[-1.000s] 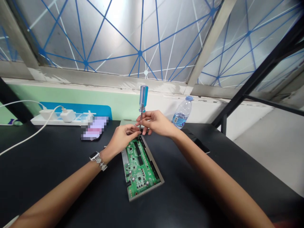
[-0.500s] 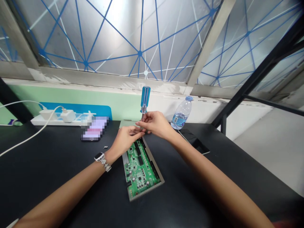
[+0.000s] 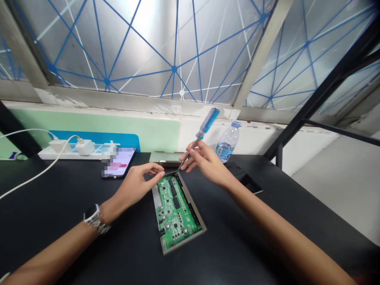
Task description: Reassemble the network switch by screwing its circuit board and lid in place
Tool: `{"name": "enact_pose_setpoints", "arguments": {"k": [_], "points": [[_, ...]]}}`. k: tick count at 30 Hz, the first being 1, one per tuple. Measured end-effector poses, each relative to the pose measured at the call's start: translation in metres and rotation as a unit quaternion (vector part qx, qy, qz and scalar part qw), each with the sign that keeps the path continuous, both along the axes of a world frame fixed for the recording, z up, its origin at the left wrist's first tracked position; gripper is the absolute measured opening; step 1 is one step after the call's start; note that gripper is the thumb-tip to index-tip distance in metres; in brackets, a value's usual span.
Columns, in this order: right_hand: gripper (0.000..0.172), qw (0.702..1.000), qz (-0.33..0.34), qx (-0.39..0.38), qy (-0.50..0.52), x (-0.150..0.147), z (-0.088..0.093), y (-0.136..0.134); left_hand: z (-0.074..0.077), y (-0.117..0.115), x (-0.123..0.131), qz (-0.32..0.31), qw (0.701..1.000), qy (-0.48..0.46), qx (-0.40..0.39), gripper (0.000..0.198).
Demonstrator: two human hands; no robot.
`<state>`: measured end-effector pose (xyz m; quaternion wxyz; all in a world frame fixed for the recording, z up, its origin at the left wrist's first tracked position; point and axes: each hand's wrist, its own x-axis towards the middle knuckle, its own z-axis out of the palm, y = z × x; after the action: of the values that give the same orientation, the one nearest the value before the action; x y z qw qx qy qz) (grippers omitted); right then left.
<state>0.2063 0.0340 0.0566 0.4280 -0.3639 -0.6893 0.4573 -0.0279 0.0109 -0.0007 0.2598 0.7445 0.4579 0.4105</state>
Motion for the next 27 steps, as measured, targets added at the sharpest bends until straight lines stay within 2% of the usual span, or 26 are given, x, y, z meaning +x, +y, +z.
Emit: {"name": "enact_pose_setpoints", "arguments": {"k": [4,6,9,13,22,27], "points": [[0.028,0.988,-0.033,-0.065,0.134,0.005,-0.029,-0.014,-0.006,-0.014,-0.01,-0.02,0.998,0.048,0.035,0.015],[0.041,0.979,-0.054,-0.083,0.176,0.005,-0.045,-0.021,-0.008,-0.019,-0.01,-0.034,0.996,0.061,0.046,0.015],[0.047,0.964,-0.079,-0.115,0.228,0.004,-0.06,-0.03,-0.01,-0.024,-0.007,-0.046,0.995,0.077,0.046,0.012],[0.043,0.948,-0.109,-0.133,0.269,0.002,-0.064,-0.037,-0.01,-0.028,-0.001,-0.045,0.996,0.072,0.034,0.01],[0.042,0.941,-0.097,-0.139,0.292,-0.006,-0.067,-0.044,-0.01,-0.033,0.008,-0.008,0.999,0.009,-0.043,0.012],[0.043,0.941,-0.096,-0.143,0.293,-0.008,-0.067,-0.045,-0.013,-0.033,0.009,-0.008,1.0,0.003,-0.029,0.013]]}}
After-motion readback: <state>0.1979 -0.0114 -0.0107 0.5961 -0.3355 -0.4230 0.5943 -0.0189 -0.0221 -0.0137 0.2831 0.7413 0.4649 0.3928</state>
